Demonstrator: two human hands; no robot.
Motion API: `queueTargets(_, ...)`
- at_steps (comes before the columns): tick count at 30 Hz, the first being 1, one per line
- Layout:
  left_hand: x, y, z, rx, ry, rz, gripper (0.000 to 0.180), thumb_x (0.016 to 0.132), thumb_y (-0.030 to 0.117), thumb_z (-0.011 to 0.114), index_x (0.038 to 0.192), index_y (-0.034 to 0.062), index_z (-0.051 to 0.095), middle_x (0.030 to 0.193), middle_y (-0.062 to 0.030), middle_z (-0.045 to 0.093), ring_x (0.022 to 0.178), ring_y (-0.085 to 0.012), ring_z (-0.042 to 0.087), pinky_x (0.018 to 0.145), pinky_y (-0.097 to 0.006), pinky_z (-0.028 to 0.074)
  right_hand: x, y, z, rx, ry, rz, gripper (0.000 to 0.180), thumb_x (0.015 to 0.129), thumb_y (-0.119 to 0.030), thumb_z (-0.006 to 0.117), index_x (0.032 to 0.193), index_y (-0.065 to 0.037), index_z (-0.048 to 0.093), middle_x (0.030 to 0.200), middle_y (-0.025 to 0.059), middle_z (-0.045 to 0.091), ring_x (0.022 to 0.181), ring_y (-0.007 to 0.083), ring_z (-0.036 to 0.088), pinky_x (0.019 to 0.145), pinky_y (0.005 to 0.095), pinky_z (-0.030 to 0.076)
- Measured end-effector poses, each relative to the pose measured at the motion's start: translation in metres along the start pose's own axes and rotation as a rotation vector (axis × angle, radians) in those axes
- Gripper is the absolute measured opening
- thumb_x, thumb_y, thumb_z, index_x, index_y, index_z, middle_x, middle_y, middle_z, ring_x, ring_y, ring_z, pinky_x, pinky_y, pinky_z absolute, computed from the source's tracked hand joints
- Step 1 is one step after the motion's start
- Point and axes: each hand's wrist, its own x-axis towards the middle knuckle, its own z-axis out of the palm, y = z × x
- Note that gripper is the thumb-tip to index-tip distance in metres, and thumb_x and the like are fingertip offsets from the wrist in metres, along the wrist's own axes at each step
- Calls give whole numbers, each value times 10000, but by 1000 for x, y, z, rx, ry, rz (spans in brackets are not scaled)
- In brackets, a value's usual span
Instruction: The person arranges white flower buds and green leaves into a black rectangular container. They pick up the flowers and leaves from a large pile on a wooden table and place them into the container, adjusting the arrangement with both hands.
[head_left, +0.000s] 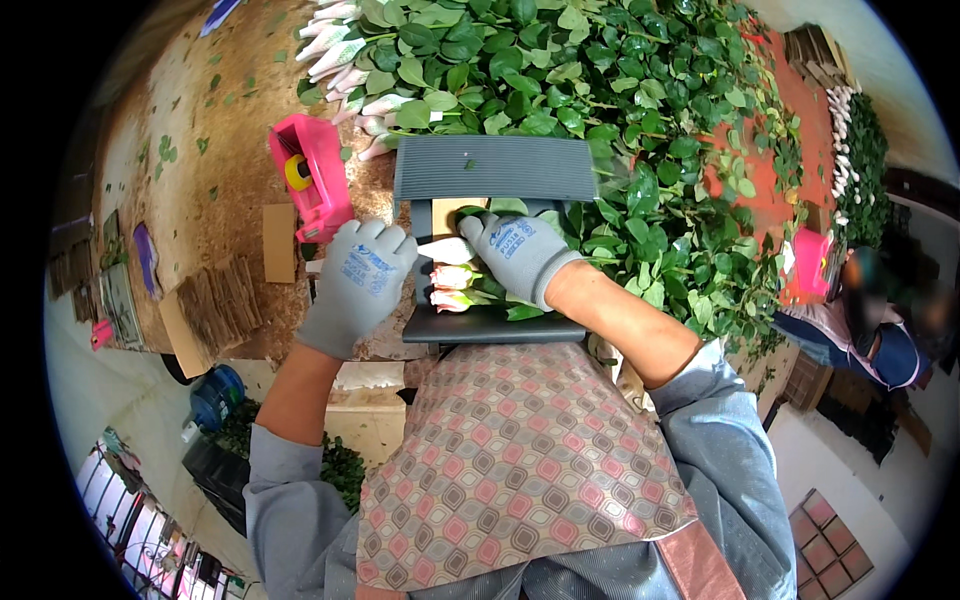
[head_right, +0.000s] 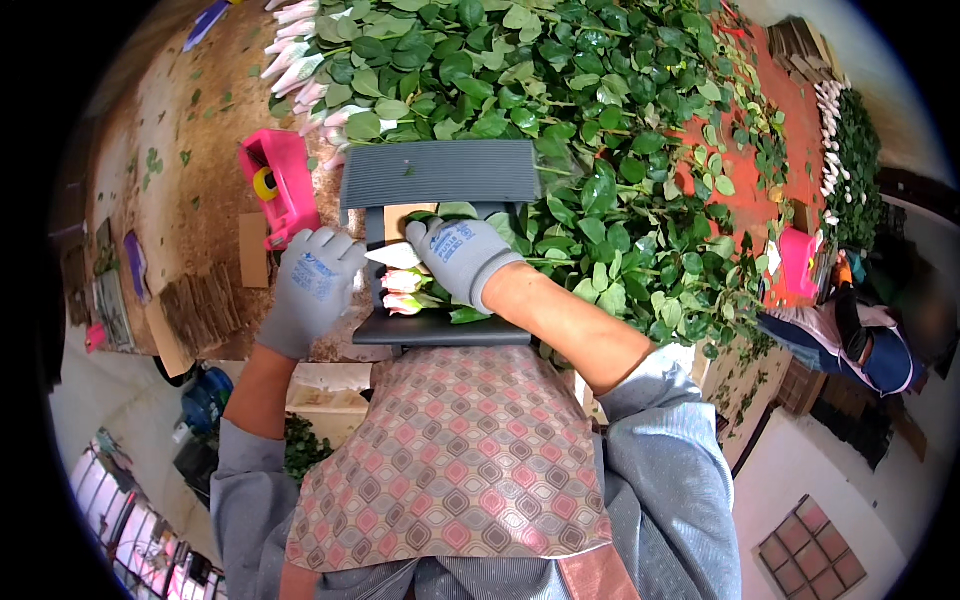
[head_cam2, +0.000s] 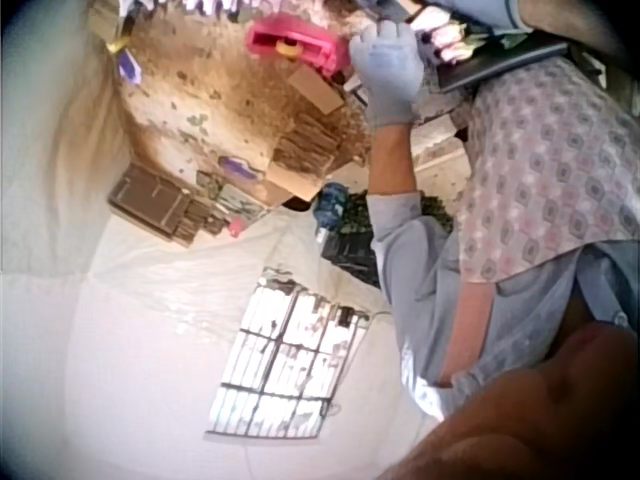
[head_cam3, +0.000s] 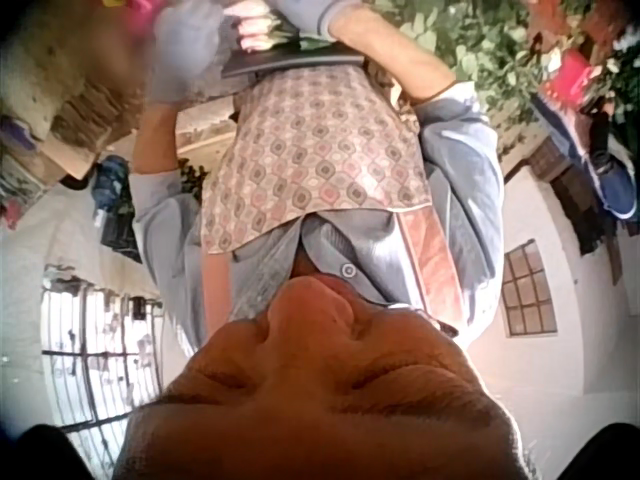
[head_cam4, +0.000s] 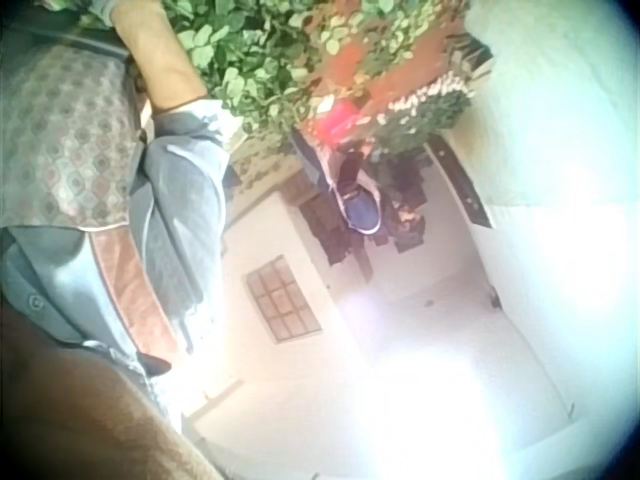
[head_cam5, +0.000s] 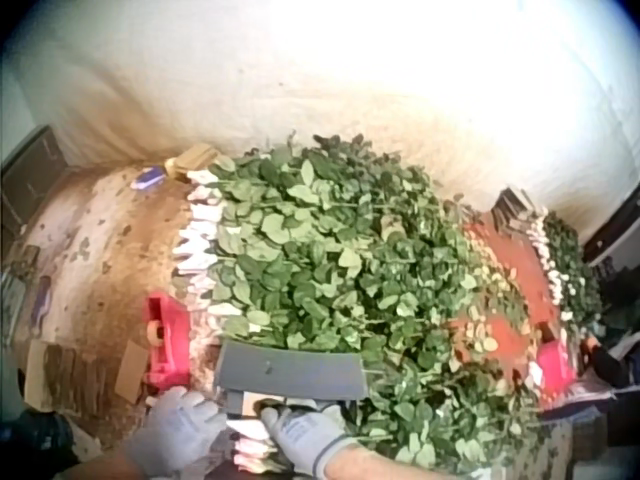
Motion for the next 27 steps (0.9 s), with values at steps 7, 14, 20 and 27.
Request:
queueTargets(7,-46,-24,-7,45,11,-250,289,825,181,690,1088,61,667,1002,-101,654,968,-312,624,870,-439,487,0,-8,5,-122,22,-38,365,961,-88,549,1324,-59,535,1070,185,715,948,341,725,765,448,585)
queueTargets(14,-25,76,-30,-261,-136,4,683,853,339,726,1444,48,547,1424,-141,572,1100,-290,574,890,-427,484,4,-15,13,-128,68,-59,174,1019,-186,507,1138,-77,570,980,155,725,886,336,726,724,442,569)
queueTargets(20,-31,86,-1,-191,-107,-78,605,889,229,631,1456,37,539,1442,-121,574,1028,-253,556,790,-390,463,-5,-10,14,-166,171,-139,250,1080,-297,454,1105,-95,600,895,137,712,792,325,724,679,443,559)
queueTargets(27,-25,89,-2,-65,-164,-108,635,835,153,612,1449,15,527,1459,-124,548,1055,-273,542,818,-394,458,0,-5,14,-204,48,-177,272,965,-168,555,1221,-75,574,924,129,670,827,308,706,669,423,549)
